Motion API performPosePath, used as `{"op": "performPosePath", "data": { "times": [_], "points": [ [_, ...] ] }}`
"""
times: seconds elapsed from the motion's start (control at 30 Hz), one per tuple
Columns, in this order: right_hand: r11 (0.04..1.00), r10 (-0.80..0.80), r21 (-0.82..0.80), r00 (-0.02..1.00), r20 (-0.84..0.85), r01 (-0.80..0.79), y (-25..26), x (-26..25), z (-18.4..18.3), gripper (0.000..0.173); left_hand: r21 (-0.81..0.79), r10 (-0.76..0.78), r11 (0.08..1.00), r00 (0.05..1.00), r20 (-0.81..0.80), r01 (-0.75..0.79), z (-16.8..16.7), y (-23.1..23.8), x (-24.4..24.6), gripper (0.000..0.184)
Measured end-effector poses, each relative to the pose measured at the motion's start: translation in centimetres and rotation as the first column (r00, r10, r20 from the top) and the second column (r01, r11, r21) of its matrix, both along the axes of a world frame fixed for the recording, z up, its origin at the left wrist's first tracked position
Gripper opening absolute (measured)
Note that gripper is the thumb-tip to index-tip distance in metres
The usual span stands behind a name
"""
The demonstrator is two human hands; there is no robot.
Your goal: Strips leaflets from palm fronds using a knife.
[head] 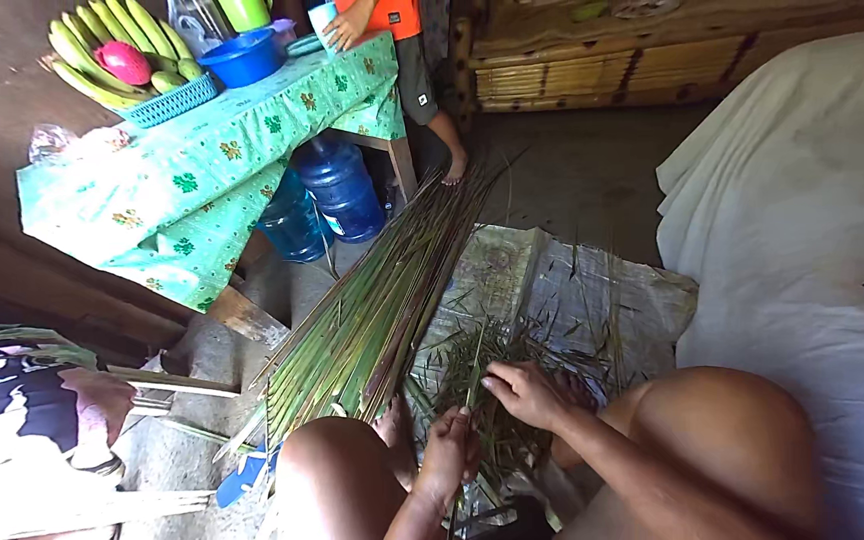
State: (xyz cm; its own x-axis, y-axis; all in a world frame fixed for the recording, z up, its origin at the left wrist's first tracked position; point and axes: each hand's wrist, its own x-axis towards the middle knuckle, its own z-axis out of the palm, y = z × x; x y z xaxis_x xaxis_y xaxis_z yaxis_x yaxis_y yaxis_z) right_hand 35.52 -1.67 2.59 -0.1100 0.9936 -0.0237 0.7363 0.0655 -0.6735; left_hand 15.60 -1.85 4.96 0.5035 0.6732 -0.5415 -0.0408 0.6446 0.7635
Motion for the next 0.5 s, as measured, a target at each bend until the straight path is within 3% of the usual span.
{"op": "performPosePath", "data": {
  "times": [0.13,0.27,0.37,0.43,0.5],
  "points": [
    [0.989,-0.146,-0.027,0.988,-0.047,0.145,0.8,0.7,0.0,0.038,-0.051,-0.028,0.998,0.999,0.043,0.030,0.2,0.0,-0.1,0.037],
    [0.962,-0.269,-0.130,0.926,-0.265,0.242,1.3,2.0,0.4,0.033,-0.076,-0.054,0.995,0.995,0.085,0.061,0.1,-0.2,-0.4,0.038],
    [0.936,-0.306,-0.335,0.721,-0.622,0.108,0.2,0.3,1.4,0.035,-0.101,-0.066,0.992,0.991,0.120,0.079,-0.1,0.2,-0.4,0.039],
    [0.906,-0.338,-0.423,0.614,-0.714,0.007,-0.3,-0.8,1.5,0.037,-0.123,-0.074,0.988,0.987,0.144,0.092,-0.2,0.3,-0.4,0.040],
    [0.899,-0.375,-0.436,0.581,-0.722,0.038,-0.1,-0.9,1.7,0.035,-0.118,-0.078,0.989,0.989,0.128,0.094,-0.2,0.2,-0.4,0.040]
  ]
}}
